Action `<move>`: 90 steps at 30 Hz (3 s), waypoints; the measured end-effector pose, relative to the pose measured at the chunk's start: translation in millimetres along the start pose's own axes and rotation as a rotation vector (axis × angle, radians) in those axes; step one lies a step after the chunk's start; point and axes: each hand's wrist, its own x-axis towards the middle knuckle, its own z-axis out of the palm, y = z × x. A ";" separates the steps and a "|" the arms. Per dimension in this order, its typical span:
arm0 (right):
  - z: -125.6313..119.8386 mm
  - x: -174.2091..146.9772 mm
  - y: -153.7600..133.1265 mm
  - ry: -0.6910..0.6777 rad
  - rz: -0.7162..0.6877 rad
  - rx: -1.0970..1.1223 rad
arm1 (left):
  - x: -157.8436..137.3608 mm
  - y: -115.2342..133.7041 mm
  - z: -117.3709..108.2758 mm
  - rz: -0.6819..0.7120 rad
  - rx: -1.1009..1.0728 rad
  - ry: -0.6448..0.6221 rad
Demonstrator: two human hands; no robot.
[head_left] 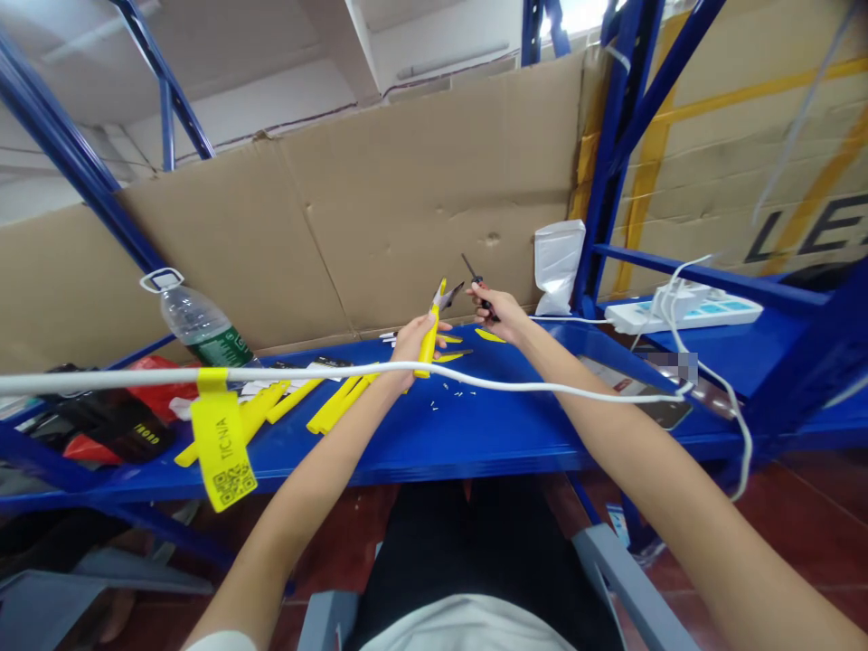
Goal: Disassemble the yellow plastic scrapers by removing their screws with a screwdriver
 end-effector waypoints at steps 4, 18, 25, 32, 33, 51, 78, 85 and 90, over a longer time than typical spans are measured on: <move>9.6 -6.9 10.5 -0.058 -0.060 -0.114 | -0.9 -12.4 -8.9 -0.033 -0.086 -0.050; 9.5 -10.9 26.9 -0.074 -0.220 -0.422 | -0.8 -4.9 -23.0 0.038 -0.289 0.024; 4.0 -9.2 33.5 -0.064 -0.229 -0.599 | 5.3 2.5 -29.8 0.120 -0.308 0.131; -2.9 -3.5 39.0 -0.080 -0.255 -0.918 | 1.0 5.9 -22.7 0.093 -0.382 0.052; -4.2 0.0 38.9 -0.084 -0.268 -0.983 | 0.1 7.7 -22.1 0.085 -0.404 0.027; 33.2 101.0 84.2 -0.413 -0.119 -1.654 | -13.4 41.8 -27.4 -0.031 -0.610 -0.099; 26.2 -20.4 -2.3 -0.693 0.044 -1.392 | -11.6 48.5 -39.0 0.004 -0.690 -0.006; 16.6 -60.8 2.9 -0.803 0.133 -1.277 | -11.8 42.9 -37.3 0.036 -0.604 0.008; 15.0 -53.6 6.1 -0.710 0.113 -1.124 | -5.2 32.6 -36.5 0.017 -0.531 0.006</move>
